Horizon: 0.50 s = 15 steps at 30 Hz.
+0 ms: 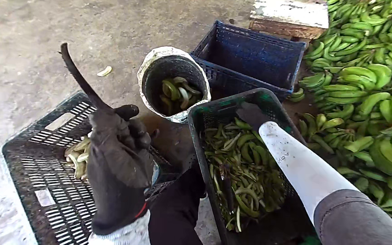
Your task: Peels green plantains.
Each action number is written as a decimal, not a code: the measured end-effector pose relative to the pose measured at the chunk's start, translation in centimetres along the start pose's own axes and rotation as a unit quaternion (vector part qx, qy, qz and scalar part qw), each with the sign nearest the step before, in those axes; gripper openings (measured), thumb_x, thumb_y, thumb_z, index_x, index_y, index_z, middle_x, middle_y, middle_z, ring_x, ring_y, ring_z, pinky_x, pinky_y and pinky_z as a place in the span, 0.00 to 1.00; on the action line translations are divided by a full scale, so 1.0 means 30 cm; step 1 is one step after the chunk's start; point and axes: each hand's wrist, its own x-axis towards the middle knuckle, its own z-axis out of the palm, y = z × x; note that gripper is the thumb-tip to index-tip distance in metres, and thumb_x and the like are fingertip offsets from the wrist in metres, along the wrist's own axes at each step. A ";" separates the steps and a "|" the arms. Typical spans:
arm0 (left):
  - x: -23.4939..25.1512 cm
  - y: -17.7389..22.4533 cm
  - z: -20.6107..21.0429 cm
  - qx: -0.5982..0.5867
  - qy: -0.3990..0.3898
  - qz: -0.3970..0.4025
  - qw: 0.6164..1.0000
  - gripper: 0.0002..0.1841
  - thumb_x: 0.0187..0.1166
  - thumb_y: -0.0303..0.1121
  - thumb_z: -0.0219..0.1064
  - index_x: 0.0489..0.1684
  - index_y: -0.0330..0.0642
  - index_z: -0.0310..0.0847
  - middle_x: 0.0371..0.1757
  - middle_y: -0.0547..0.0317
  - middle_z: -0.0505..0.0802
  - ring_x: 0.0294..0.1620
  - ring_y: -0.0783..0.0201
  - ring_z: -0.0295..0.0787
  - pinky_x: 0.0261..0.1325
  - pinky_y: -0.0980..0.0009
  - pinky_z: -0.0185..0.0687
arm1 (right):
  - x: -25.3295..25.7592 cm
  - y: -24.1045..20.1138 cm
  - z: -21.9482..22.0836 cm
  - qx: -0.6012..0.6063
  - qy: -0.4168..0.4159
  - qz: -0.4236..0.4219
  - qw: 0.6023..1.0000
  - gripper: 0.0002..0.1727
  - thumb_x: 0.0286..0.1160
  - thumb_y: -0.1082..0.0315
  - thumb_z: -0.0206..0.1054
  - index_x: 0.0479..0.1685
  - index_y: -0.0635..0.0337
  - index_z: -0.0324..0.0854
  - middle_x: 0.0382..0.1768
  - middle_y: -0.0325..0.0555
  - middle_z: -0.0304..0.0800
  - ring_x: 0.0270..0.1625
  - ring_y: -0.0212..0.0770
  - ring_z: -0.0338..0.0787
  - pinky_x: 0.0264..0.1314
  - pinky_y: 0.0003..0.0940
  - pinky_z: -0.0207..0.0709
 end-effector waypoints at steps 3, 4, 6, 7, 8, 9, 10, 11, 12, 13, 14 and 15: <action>0.014 -0.020 -0.020 0.009 -0.041 0.021 0.999 0.23 0.96 0.44 0.35 0.49 0.53 0.80 0.30 0.72 0.86 0.24 0.77 0.81 0.27 0.81 0.82 | 0.102 0.144 0.152 -0.012 -0.040 0.088 0.995 0.28 0.88 0.56 0.56 0.80 0.63 0.70 0.66 0.71 0.83 0.70 0.70 0.82 0.70 0.72 0.71; 0.019 -0.031 -0.037 -0.005 -0.058 0.016 0.998 0.24 0.96 0.46 0.33 0.52 0.52 0.79 0.31 0.70 0.85 0.24 0.75 0.81 0.27 0.80 0.82 | 0.123 0.175 0.189 -0.025 -0.050 0.105 0.993 0.31 0.87 0.55 0.57 0.85 0.60 0.66 0.69 0.70 0.82 0.72 0.70 0.81 0.71 0.73 0.70; 0.021 -0.042 -0.070 -0.028 -0.077 -0.004 0.997 0.24 0.96 0.46 0.33 0.56 0.49 0.78 0.29 0.68 0.83 0.23 0.72 0.81 0.26 0.76 0.84 | 0.158 0.229 0.258 -0.050 -0.060 0.110 0.991 0.36 0.84 0.53 0.60 0.90 0.57 0.60 0.71 0.69 0.80 0.71 0.71 0.81 0.69 0.75 0.70; 0.020 -0.044 -0.080 -0.037 -0.081 -0.015 0.996 0.25 0.96 0.45 0.32 0.58 0.47 0.77 0.28 0.66 0.83 0.23 0.70 0.82 0.25 0.74 0.85 | 0.171 0.251 0.287 -0.062 -0.063 0.107 0.990 0.38 0.82 0.53 0.61 0.90 0.56 0.60 0.72 0.68 0.79 0.70 0.72 0.82 0.67 0.75 0.72; 0.020 -0.046 -0.084 -0.049 -0.091 -0.023 0.994 0.24 0.96 0.45 0.32 0.60 0.46 0.77 0.29 0.64 0.83 0.22 0.69 0.82 0.25 0.73 0.85 | 0.182 0.269 0.306 -0.067 -0.068 0.104 0.990 0.37 0.82 0.51 0.62 0.90 0.55 0.61 0.75 0.67 0.78 0.70 0.72 0.82 0.66 0.76 0.72; 0.021 -0.050 -0.082 -0.059 -0.108 -0.029 0.992 0.23 0.96 0.45 0.37 0.60 0.46 0.78 0.30 0.63 0.84 0.22 0.68 0.82 0.24 0.73 0.84 | 0.192 0.286 0.323 -0.065 -0.069 0.101 0.990 0.36 0.82 0.51 0.63 0.88 0.53 0.64 0.73 0.66 0.79 0.70 0.72 0.82 0.66 0.76 0.72; 0.022 -0.053 -0.079 -0.068 -0.136 -0.037 0.988 0.20 0.95 0.46 0.43 0.61 0.45 0.79 0.30 0.62 0.86 0.22 0.68 0.83 0.26 0.72 0.86 | 0.196 0.299 0.336 -0.062 -0.066 0.095 0.991 0.34 0.81 0.51 0.64 0.87 0.51 0.67 0.70 0.66 0.83 0.69 0.72 0.83 0.65 0.76 0.72; 0.024 -0.053 -0.067 -0.071 -0.156 -0.041 0.984 0.19 0.94 0.46 0.47 0.59 0.45 0.80 0.29 0.60 0.87 0.22 0.67 0.84 0.28 0.70 0.87 | 0.196 0.313 0.344 -0.058 -0.058 0.087 0.993 0.33 0.80 0.51 0.65 0.84 0.49 0.70 0.66 0.66 0.86 0.67 0.71 0.85 0.63 0.76 0.73; 0.024 -0.051 -0.052 -0.065 -0.169 -0.042 0.983 0.18 0.94 0.46 0.49 0.59 0.43 0.80 0.30 0.58 0.88 0.23 0.65 0.86 0.30 0.69 0.88 | 0.194 0.327 0.349 -0.050 -0.045 0.075 0.995 0.32 0.79 0.51 0.66 0.83 0.47 0.71 0.63 0.64 0.88 0.65 0.70 0.86 0.62 0.75 0.74; 0.023 -0.050 -0.034 -0.065 -0.176 -0.042 0.981 0.17 0.93 0.44 0.50 0.60 0.42 0.79 0.31 0.57 0.89 0.25 0.65 0.88 0.31 0.69 0.90 | 0.190 0.339 0.348 -0.036 -0.030 0.061 0.997 0.32 0.79 0.51 0.66 0.83 0.47 0.72 0.62 0.63 0.89 0.64 0.69 0.87 0.61 0.75 0.74; 0.011 -0.049 -0.008 -0.060 -0.179 -0.039 0.981 0.17 0.93 0.44 0.51 0.63 0.43 0.79 0.32 0.59 0.89 0.27 0.66 0.87 0.33 0.71 0.89 | 0.177 0.347 0.343 -0.005 -0.006 0.045 0.999 0.31 0.80 0.51 0.66 0.82 0.49 0.72 0.61 0.64 0.89 0.63 0.69 0.87 0.61 0.75 0.74; -0.005 -0.054 0.025 -0.059 -0.172 -0.027 0.983 0.17 0.92 0.42 0.53 0.63 0.44 0.81 0.31 0.62 0.90 0.28 0.69 0.87 0.34 0.74 0.88 | 0.155 0.351 0.331 0.045 0.019 0.030 0.998 0.31 0.82 0.52 0.65 0.82 0.52 0.72 0.64 0.64 0.87 0.66 0.68 0.86 0.65 0.73 0.74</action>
